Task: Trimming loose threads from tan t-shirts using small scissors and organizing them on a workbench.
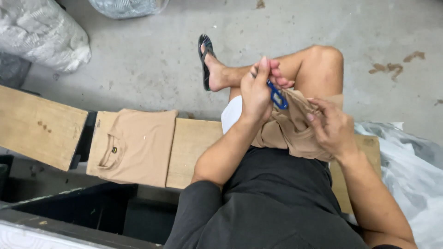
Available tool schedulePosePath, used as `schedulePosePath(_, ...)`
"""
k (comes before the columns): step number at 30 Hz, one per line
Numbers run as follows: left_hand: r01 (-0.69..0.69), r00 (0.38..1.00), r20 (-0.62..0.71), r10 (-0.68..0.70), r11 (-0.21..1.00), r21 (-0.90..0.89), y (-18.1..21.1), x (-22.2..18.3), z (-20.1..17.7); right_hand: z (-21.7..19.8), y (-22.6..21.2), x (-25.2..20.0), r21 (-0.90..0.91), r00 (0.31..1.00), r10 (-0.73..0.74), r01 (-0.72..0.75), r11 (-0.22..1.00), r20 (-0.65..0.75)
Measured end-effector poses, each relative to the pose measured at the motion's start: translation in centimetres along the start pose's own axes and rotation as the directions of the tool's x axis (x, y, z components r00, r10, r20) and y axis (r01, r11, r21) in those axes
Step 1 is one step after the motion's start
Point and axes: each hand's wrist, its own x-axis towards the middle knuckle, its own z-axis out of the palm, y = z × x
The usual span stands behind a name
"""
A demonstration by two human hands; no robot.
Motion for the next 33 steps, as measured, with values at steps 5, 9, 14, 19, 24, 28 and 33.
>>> schedulePosePath(5, 0.124, 0.992, -0.03, -0.126, 0.991, -0.05, -3.5, 5.0, -2.2, -1.9, 4.1, -1.0, -0.177, 0.984, 0.064, -0.034, 0.984, 0.164)
schedulePosePath(9, 0.104, 0.992, -0.067, -0.103, 0.995, 0.01, -5.3, 6.2, -1.3, -2.4, 4.1, 1.1, -0.338, 1.0, -0.02, 0.024, 0.941, 0.016)
schedulePosePath(14, 0.163, 0.984, -0.077, -0.159, 0.985, 0.053, -4.4, 5.8, -0.6, -0.8, 1.9, 1.4, -0.173, 0.944, -0.01, -0.05, 0.984, -0.329)
schedulePosePath(19, 0.229, 0.973, -0.052, -0.226, 0.971, 0.06, -3.9, 5.6, -0.7, 1.8, 3.9, 0.6, -0.049, 0.956, 0.257, -0.265, 0.963, -0.14)
schedulePosePath(24, 0.263, 0.964, 0.04, -0.263, 0.965, 0.011, -2.9, 4.8, -0.2, 2.5, 3.2, 4.0, 0.297, 0.696, 0.662, -0.718, 0.63, 0.279)
schedulePosePath(28, 0.285, 0.954, 0.092, -0.284, 0.958, 0.003, -2.6, 4.8, -0.9, 4.4, 5.6, 3.1, 0.689, 0.643, 0.659, -0.678, 0.255, 0.389)
schedulePosePath(33, 0.168, 0.984, 0.061, -0.168, 0.986, 0.011, -1.8, 5.9, -2.4, 1.4, 3.9, 2.6, 0.754, 0.741, 0.655, -0.512, 0.412, 0.146)
